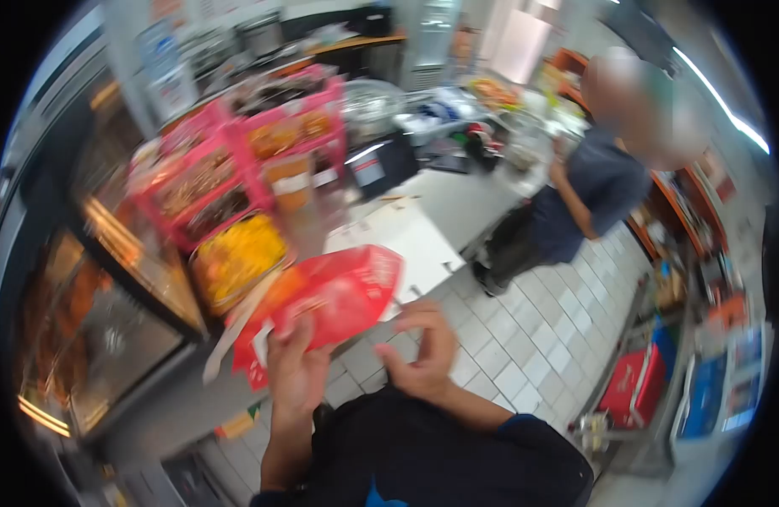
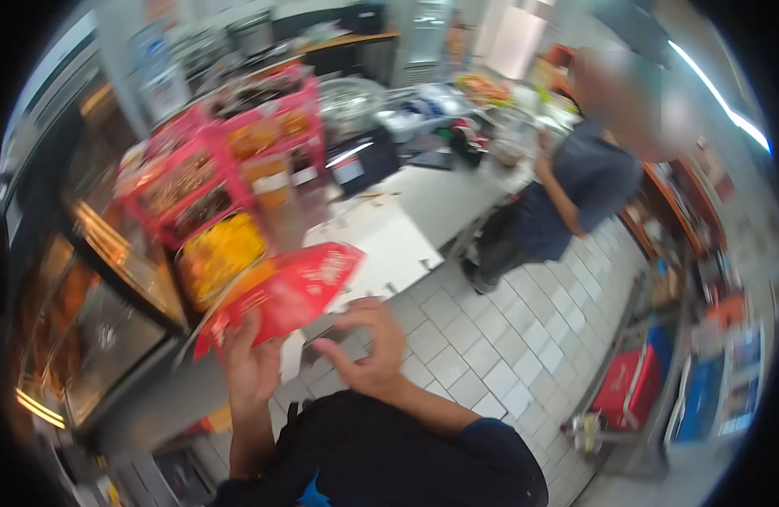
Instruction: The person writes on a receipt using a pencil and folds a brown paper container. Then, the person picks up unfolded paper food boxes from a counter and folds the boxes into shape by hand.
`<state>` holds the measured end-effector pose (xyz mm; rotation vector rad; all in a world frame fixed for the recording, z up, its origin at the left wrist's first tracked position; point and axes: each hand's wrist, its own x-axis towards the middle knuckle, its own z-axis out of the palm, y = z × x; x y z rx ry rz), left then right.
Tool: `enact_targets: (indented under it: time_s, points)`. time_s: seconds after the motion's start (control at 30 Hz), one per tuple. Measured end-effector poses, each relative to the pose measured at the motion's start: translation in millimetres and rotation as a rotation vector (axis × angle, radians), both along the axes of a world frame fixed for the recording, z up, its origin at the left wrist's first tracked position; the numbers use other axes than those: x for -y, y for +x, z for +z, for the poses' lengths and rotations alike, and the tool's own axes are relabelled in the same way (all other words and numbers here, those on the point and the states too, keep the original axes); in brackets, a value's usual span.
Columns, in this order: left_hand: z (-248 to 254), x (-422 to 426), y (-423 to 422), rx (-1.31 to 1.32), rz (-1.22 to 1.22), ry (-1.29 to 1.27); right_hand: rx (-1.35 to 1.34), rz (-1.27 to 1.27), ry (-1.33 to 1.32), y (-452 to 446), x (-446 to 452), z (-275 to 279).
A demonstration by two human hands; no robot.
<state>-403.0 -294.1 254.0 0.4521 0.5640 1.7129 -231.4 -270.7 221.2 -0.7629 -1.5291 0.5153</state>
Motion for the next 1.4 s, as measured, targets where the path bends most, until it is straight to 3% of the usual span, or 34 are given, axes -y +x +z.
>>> enact_targets:
  time_s: [0.07,0.1,0.13,0.17,0.2,0.23,0.27,0.3,0.33,0.4,0.43,0.5,0.57,0.63,0.7,0.73,0.83,0.9,0.93,1.03,1.07,1.1,1.17,1.27,1.37,1.4]
  points:
    - [3.2,-4.9,7.0,-0.055,0.028,-0.007,0.113,0.306,-0.285,-0.1,1.9,20.7]
    - [-11.3,-6.5,7.6,-0.058,-0.042,0.018,-0.012,0.366,-0.335,-11.5,1.7,10.9]
    - [-32.6,-3.3,6.4,-0.223,-0.098,0.032,-0.14,0.45,-0.382,-20.7,7.1,-0.1]
    - [-33.3,-7.9,8.0,-0.389,-0.136,0.043,-0.149,0.417,-0.37,-20.0,7.7,0.3]
    - [-31.4,-10.2,4.9,-0.393,-0.155,0.053,-0.181,0.371,-0.457,-19.9,8.4,3.1]
    - [-26.7,-7.6,-1.0,-0.67,-0.141,0.14,-0.212,0.332,-0.544,-21.2,9.6,4.0]
    - [-17.1,-6.4,-3.8,-0.809,-0.138,0.187,-0.443,0.358,-0.465,-28.0,8.8,2.4]
    - [-7.5,-5.1,-6.5,-0.945,-0.126,0.236,-0.445,0.35,-0.461,-24.5,7.0,-0.4]
    - [0.7,-3.8,-8.6,-0.393,-0.166,0.054,-0.484,0.374,-0.452,-18.9,5.2,-6.3]
    - [-10.8,-9.9,-18.2,0.083,-0.133,-0.118,-0.517,0.395,-0.442,-11.5,4.0,-8.0]
    - [-29.8,-13.4,-22.9,0.085,-0.136,-0.118,-0.52,0.376,-0.393,-10.0,4.3,-6.3]
    - [-44.1,-19.3,-22.5,-0.275,-0.05,-0.018,-0.525,0.356,-0.343,-10.1,2.9,-7.2]
    - [-51.5,-16.2,-4.7,-0.304,0.035,-0.003,-0.575,0.428,-0.396,-13.4,-0.4,-15.0]
    - [-52.7,-16.9,10.6,-0.138,0.201,-0.076,-0.607,0.459,-0.444,-23.6,-2.9,-24.5]
    - [-57.3,-15.3,5.8,-0.227,0.203,-0.039,-0.639,0.489,-0.486,-29.1,-6.1,-22.0]
    - [-67.2,-15.8,-2.8,-0.444,0.324,-0.109,-0.673,0.487,-0.445,-31.2,-5.4,-17.8]
    - [-69.6,-14.1,-5.5,-0.546,0.389,-0.044,-0.698,0.471,-0.485,-42.1,-2.8,-22.5]
    - [-49.1,-15.8,25.0,-0.048,0.185,-0.131,-0.678,0.454,-0.568,-47.6,4.9,-27.6]
    - [-26.6,-11.5,41.1,0.032,0.162,-0.254,-0.598,0.463,-0.558,-50.0,7.5,-27.1]
    - [-59.5,-23.3,19.4,-0.146,0.179,-0.087,-0.547,0.509,-0.552,-45.1,1.8,-24.1]
    - [-60.4,-22.4,12.6,-0.31,0.217,-0.086,-0.61,0.49,-0.6,-44.4,-2.0,-19.9]
    - [-46.6,-20.8,17.8,-0.309,0.217,-0.082,-0.672,0.472,-0.649,-44.5,-4.9,-17.4]
    - [-20.1,-13.5,31.1,0.034,-0.05,-0.187,-0.706,0.581,-0.612,-45.8,-6.4,-21.4]
    - [-34.4,-16.5,22.8,0.119,-0.212,-0.036,-0.692,0.588,-0.6,-40.4,-8.0,-14.2]
    - [-26.5,-18.9,18.9,0.104,-0.286,-0.064,-0.651,0.447,-0.622,-40.5,-4.4,-16.8]
    - [-26.1,-18.7,18.4,0.107,-0.288,-0.065,-0.512,0.41,-0.553,-40.9,-4.7,-24.8]
